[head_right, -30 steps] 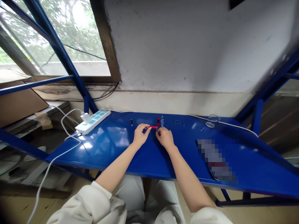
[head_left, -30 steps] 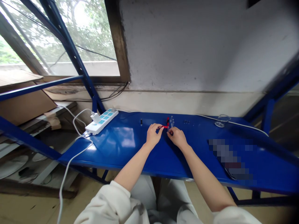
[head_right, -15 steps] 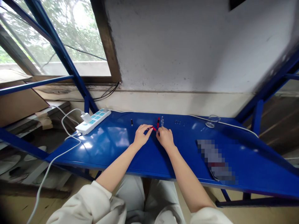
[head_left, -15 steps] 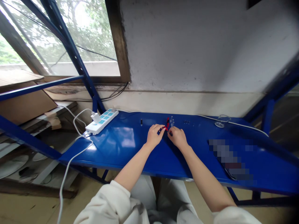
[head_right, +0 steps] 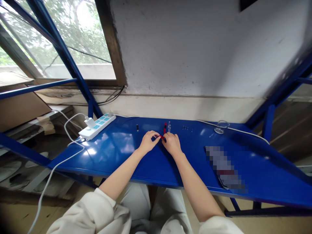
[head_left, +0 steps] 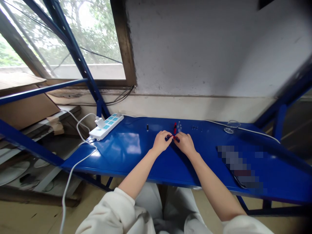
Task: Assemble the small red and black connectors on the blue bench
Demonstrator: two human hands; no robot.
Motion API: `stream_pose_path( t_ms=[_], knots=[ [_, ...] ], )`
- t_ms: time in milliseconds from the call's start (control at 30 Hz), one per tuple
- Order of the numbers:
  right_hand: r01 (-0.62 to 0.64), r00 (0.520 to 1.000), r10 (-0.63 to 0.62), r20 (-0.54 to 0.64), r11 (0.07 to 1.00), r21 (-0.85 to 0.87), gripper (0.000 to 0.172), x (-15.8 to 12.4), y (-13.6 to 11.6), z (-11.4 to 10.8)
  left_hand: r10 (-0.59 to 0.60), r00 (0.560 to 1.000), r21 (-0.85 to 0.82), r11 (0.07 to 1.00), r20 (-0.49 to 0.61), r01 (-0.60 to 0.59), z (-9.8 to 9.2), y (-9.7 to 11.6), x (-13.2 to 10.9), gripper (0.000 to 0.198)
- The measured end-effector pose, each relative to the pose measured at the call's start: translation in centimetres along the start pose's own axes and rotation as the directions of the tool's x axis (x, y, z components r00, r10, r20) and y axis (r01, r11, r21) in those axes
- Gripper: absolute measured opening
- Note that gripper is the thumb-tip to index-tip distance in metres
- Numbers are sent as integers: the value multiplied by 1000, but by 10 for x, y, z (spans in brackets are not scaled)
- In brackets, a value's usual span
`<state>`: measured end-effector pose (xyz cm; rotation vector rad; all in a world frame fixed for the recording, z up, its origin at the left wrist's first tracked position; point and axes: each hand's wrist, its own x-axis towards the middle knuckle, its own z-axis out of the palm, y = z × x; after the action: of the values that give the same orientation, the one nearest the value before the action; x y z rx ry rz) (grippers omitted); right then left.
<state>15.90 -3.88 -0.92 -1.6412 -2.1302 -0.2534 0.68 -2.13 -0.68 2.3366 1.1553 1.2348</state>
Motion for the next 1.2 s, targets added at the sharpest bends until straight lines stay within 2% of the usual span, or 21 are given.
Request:
stream_pose_path(
  t_ms=[67, 167, 333, 433, 533, 633, 900, 1200],
  knots=[
    [-2, 1000, 2, 1, 1000, 31, 13, 0, -1, -1, 14, 998, 52, 998, 68, -18, -8, 1, 7, 10],
    [-21, 1000, 24, -20, 992, 122, 15, 0, -3, 0, 45, 983, 146, 987, 177, -71, -30, 1, 27, 8],
    [-37, 999, 43, -22, 974, 223, 18, -1, -3, 5, 27, 985, 353, 932, 169, -86, -77, -15, 75, 10],
    [-45, 999, 47, -1, 968, 245, 18, -1, -1, 6, -66, 966, 495, 866, 252, -70, -90, -32, 92, 6],
    [-46, 999, 42, 23, 968, 247, 18, -1, 0, 5, -146, 922, 551, 831, 357, -82, -91, -46, 93, 5],
    [-46, 999, 42, 24, 970, 237, 19, -2, -1, 4, -196, 902, 589, 804, 385, -77, -88, -55, 88, 6],
    [-54, 998, 48, 32, 970, 238, 19, -2, -1, 3, -256, 881, 627, 777, 398, -58, -86, -66, 83, 9],
    [-64, 998, 58, 32, 964, 258, 20, -2, -1, 2, -245, 898, 590, 807, 366, -20, -83, -75, 82, 5]
  ],
)
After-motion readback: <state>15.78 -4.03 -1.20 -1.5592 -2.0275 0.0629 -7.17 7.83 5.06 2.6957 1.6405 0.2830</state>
